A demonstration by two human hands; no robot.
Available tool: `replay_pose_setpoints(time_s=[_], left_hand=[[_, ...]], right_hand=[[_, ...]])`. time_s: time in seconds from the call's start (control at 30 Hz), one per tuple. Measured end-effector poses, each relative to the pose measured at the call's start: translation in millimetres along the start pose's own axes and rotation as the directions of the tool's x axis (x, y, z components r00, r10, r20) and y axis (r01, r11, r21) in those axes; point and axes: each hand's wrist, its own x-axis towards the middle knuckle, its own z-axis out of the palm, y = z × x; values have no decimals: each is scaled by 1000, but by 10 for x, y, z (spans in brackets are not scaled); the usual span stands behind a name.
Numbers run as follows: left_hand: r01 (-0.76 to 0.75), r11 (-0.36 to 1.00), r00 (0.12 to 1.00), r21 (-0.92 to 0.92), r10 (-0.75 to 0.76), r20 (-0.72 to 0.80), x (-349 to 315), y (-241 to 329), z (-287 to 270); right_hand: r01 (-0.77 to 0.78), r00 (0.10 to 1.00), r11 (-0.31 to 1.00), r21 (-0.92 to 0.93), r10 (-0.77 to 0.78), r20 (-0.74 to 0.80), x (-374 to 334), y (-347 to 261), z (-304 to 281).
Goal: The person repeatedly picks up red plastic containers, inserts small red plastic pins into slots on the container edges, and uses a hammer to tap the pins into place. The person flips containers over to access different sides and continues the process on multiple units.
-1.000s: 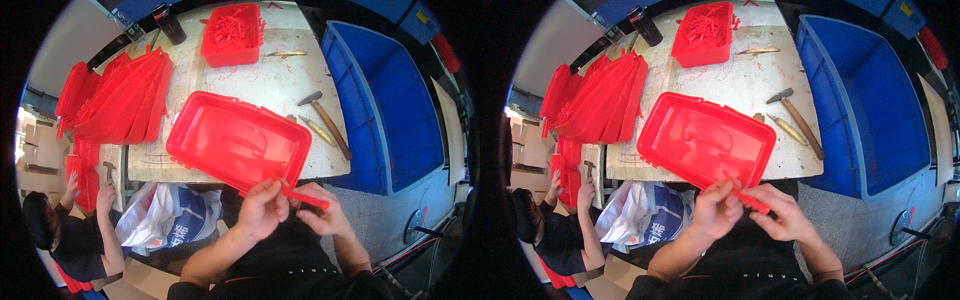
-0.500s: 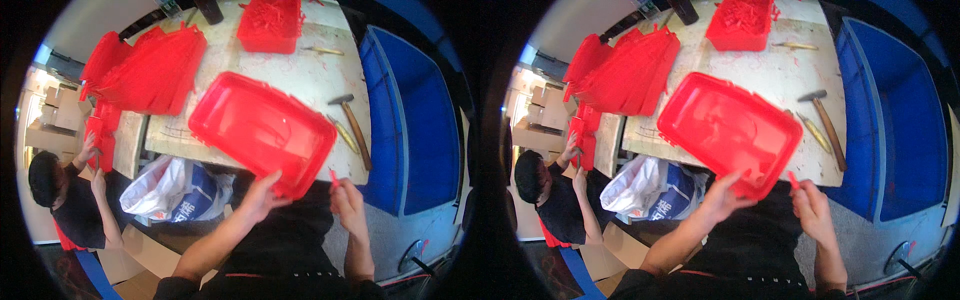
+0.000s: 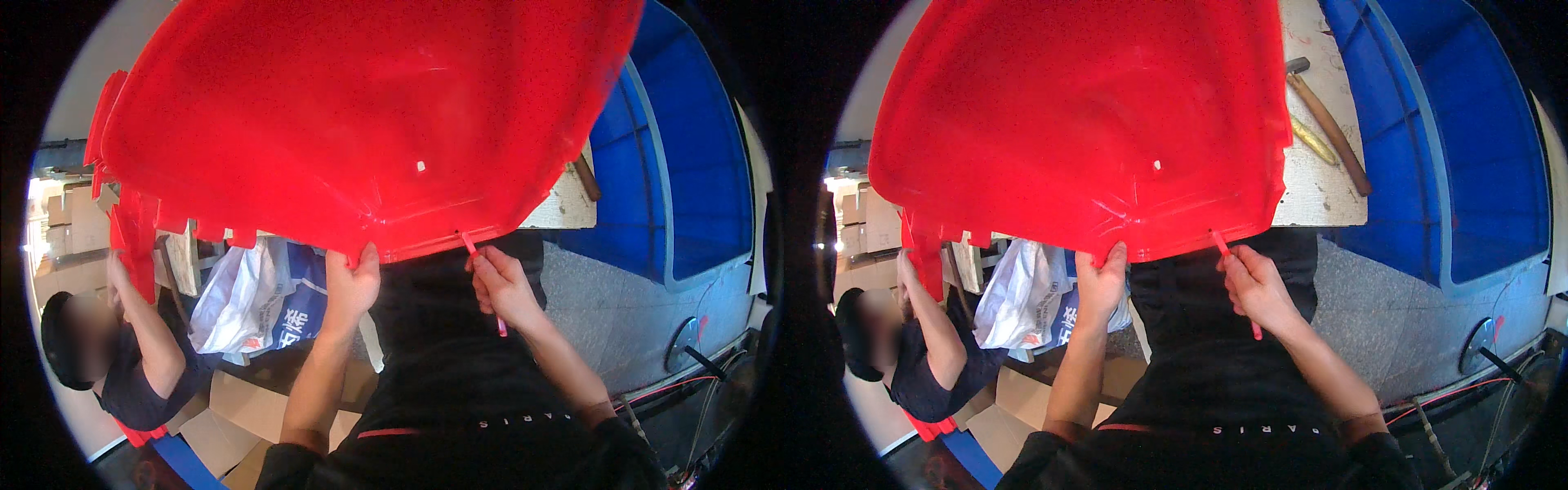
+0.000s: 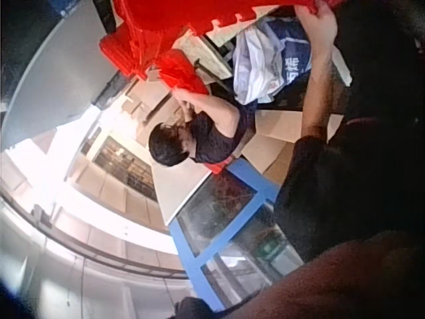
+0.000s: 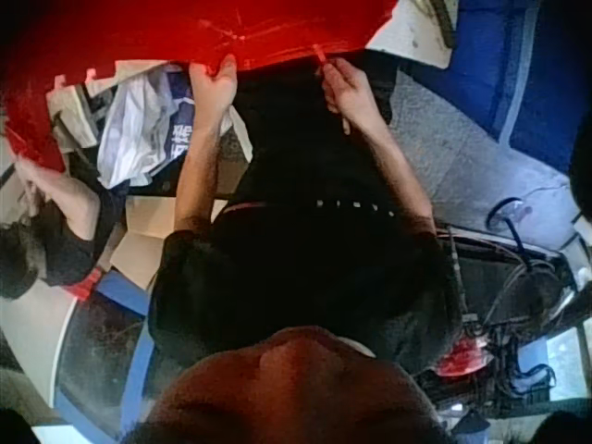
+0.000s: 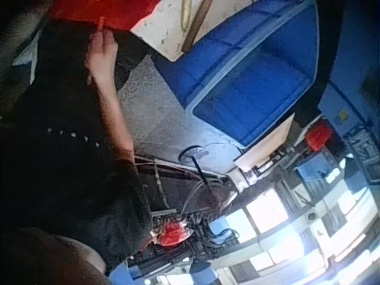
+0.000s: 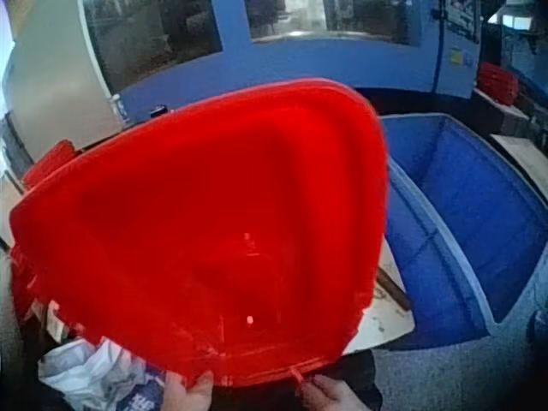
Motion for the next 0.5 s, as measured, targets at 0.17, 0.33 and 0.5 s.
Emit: replay_pose_setpoints(time_s=[0.17, 0.33, 0.5], left_hand=[[9, 1000, 1000, -2, -9, -6, 50, 76, -6], [-55, 997, 998, 50, 55, 7, -59, 40, -47], [-49, 995, 998, 82, 46, 34, -29, -8, -85]], right_hand=[[51, 997, 995, -91, -57, -61, 121, 61, 101], [60, 997, 996, -67, -63, -34, 125, 167, 194], [80, 995, 996, -28, -81, -53, 166, 239, 250]])
